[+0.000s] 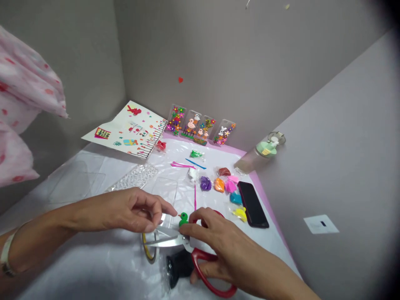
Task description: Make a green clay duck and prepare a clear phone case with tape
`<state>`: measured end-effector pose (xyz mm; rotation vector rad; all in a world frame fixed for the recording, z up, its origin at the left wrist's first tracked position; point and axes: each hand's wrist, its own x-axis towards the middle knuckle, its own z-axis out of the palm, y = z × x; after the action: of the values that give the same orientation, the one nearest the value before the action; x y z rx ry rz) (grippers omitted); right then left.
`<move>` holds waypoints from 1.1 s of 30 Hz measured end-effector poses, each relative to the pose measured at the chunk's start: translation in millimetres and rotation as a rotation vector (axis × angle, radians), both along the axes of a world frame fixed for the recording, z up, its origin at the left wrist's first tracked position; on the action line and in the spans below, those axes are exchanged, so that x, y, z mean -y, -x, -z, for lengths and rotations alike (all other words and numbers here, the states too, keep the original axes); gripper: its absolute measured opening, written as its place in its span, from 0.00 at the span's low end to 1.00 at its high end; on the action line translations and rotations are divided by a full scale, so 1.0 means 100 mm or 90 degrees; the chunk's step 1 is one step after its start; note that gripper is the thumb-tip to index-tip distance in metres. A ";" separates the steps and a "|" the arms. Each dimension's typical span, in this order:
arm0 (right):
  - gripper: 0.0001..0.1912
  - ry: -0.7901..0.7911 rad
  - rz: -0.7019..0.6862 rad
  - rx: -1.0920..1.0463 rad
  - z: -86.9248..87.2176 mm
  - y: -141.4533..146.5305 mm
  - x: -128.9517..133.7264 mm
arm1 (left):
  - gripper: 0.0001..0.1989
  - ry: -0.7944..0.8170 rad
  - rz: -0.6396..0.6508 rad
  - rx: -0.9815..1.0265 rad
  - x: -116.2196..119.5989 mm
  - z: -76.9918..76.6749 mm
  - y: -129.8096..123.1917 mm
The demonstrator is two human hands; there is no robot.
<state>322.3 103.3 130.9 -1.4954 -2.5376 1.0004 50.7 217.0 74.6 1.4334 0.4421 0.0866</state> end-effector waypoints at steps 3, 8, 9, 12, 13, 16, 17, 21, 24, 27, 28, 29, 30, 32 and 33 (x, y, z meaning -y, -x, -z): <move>0.24 -0.008 -0.042 0.009 -0.04 0.08 -0.08 | 0.05 0.000 0.003 -0.017 0.01 -0.01 -0.02; 0.19 -0.009 -0.093 0.007 -0.03 0.16 -0.18 | 0.03 0.006 -0.004 -0.040 0.04 -0.08 0.00; 0.19 -0.010 -0.099 0.006 -0.01 0.18 -0.18 | 0.03 0.005 -0.007 -0.039 0.04 -0.09 0.02; 0.20 -0.008 -0.103 -0.012 0.06 0.21 -0.17 | 0.03 -0.013 -0.015 -0.053 0.05 -0.09 0.08; 0.23 -0.007 -0.094 -0.021 0.08 0.22 -0.15 | 0.03 -0.021 -0.018 -0.058 0.05 -0.08 0.11; 0.37 0.009 -0.068 -0.038 0.15 0.23 -0.06 | 0.03 -0.047 -0.039 -0.052 0.04 -0.06 0.18; 0.37 0.015 -0.067 -0.036 0.16 0.24 -0.04 | 0.02 -0.060 -0.047 -0.050 0.03 -0.05 0.21; 0.27 0.007 -0.104 -0.015 0.18 0.33 -0.01 | 0.04 -0.156 -0.086 -0.097 0.00 -0.09 0.30; 0.20 -0.050 -0.150 0.013 0.24 0.52 -0.07 | 0.06 -0.270 -0.113 -0.124 -0.05 -0.08 0.39; 0.09 -0.148 -0.200 0.052 0.40 0.76 -0.15 | 0.11 -0.338 -0.168 -0.119 -0.09 -0.03 0.47; 0.05 -0.182 -0.213 0.064 0.47 0.83 -0.17 | 0.12 -0.348 -0.194 -0.117 -0.10 -0.02 0.49; 0.03 -0.210 -0.218 0.071 0.52 0.88 -0.18 | 0.12 -0.353 -0.218 -0.120 -0.10 0.00 0.51; 0.04 -0.231 -0.220 0.072 0.57 0.92 -0.19 | 0.13 -0.355 -0.233 -0.126 -0.11 0.00 0.51; 0.07 -0.253 -0.215 0.059 0.63 0.95 -0.20 | 0.14 -0.366 -0.250 -0.145 -0.10 0.00 0.51; 0.08 -0.251 -0.211 0.051 0.64 0.95 -0.21 | 0.14 -0.379 -0.249 -0.158 -0.09 -0.01 0.50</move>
<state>227.6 123.8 67.0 -1.0545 -2.8789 0.4177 0.7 226.2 75.3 1.9324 0.9561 0.3824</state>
